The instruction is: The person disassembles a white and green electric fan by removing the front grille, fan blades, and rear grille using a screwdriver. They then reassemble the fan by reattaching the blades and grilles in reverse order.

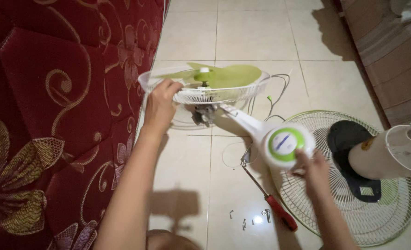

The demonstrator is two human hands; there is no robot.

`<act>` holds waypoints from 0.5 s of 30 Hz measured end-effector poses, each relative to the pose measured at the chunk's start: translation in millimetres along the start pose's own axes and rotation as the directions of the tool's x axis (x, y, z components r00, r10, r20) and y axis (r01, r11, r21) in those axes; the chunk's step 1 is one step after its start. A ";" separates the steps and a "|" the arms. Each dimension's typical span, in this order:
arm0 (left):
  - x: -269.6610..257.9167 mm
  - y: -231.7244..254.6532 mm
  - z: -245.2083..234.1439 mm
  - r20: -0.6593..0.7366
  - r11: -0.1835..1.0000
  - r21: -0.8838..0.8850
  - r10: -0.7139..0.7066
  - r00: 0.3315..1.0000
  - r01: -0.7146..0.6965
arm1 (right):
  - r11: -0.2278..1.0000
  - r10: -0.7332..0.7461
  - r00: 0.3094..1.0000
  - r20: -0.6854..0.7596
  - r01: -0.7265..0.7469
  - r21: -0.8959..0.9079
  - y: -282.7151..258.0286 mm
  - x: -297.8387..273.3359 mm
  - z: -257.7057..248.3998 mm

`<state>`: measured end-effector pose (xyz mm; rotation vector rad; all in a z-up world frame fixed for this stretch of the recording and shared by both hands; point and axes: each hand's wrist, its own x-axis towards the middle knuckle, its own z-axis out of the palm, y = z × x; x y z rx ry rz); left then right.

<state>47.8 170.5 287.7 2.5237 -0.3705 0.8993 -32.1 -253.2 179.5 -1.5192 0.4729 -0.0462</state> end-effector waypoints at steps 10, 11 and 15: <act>12.1 25.5 27.3 -0.096 0.982 0.016 -0.188 0.977 0.191 | 0.926 0.121 0.980 0.160 -0.169 0.337 34.5 -143.4 82.8; 4.5 38.1 22.6 -0.011 0.945 -0.129 -0.304 0.953 0.300 | 0.916 0.129 0.978 0.163 -0.180 0.359 37.1 -148.3 87.3; -60.4 91.9 19.5 0.028 0.951 -0.119 -0.284 0.959 0.285 | 0.897 0.090 0.976 0.200 -0.167 0.408 54.6 -160.1 96.1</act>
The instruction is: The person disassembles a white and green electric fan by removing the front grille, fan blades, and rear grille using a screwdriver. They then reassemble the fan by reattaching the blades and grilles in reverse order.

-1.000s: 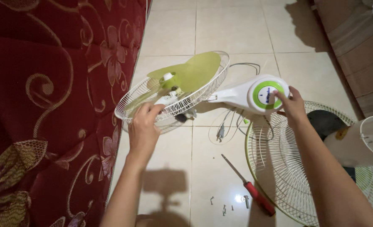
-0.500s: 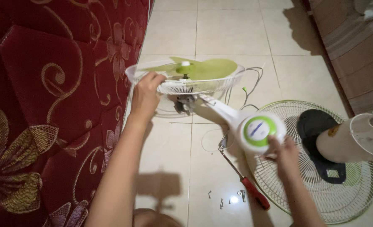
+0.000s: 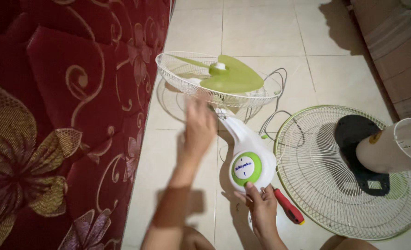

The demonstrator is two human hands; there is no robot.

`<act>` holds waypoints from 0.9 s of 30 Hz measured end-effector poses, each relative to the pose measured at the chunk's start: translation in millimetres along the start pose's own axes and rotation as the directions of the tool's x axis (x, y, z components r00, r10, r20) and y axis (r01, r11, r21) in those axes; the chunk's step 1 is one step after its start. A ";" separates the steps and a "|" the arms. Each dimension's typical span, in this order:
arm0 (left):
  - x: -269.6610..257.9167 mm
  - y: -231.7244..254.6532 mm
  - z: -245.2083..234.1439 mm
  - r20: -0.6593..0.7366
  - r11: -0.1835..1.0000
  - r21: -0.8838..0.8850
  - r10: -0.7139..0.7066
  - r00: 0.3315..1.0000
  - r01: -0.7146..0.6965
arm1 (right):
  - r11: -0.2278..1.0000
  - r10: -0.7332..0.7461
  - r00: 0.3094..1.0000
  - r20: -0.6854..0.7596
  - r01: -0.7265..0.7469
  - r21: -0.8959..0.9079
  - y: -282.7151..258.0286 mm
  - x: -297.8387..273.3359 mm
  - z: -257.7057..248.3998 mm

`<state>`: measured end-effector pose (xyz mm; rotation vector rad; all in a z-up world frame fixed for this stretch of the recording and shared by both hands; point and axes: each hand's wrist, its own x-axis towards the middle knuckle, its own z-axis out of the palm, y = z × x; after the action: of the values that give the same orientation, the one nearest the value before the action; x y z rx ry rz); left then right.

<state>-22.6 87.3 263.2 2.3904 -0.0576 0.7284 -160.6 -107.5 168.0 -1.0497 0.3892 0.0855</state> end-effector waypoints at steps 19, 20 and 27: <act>-171.8 -36.3 127.6 0.862 -0.423 -0.479 -0.060 0.504 0.769 | 0.985 0.153 0.984 0.090 -0.144 -0.100 -16.8 23.9 -23.3; -169.1 -34.7 125.2 0.863 -0.430 -0.480 -0.077 0.499 0.765 | 0.976 0.171 0.982 0.078 -0.158 -0.149 -18.5 25.7 -25.4; -166.4 -28.3 124.6 0.877 -0.336 -0.470 -0.074 0.474 0.816 | 0.219 -0.564 0.748 0.350 0.545 -0.810 -71.7 27.3 -24.7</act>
<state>-96.5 14.7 80.8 0.6787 0.2265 -0.5282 -123.8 -167.7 207.0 -2.2322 -0.1139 -0.4484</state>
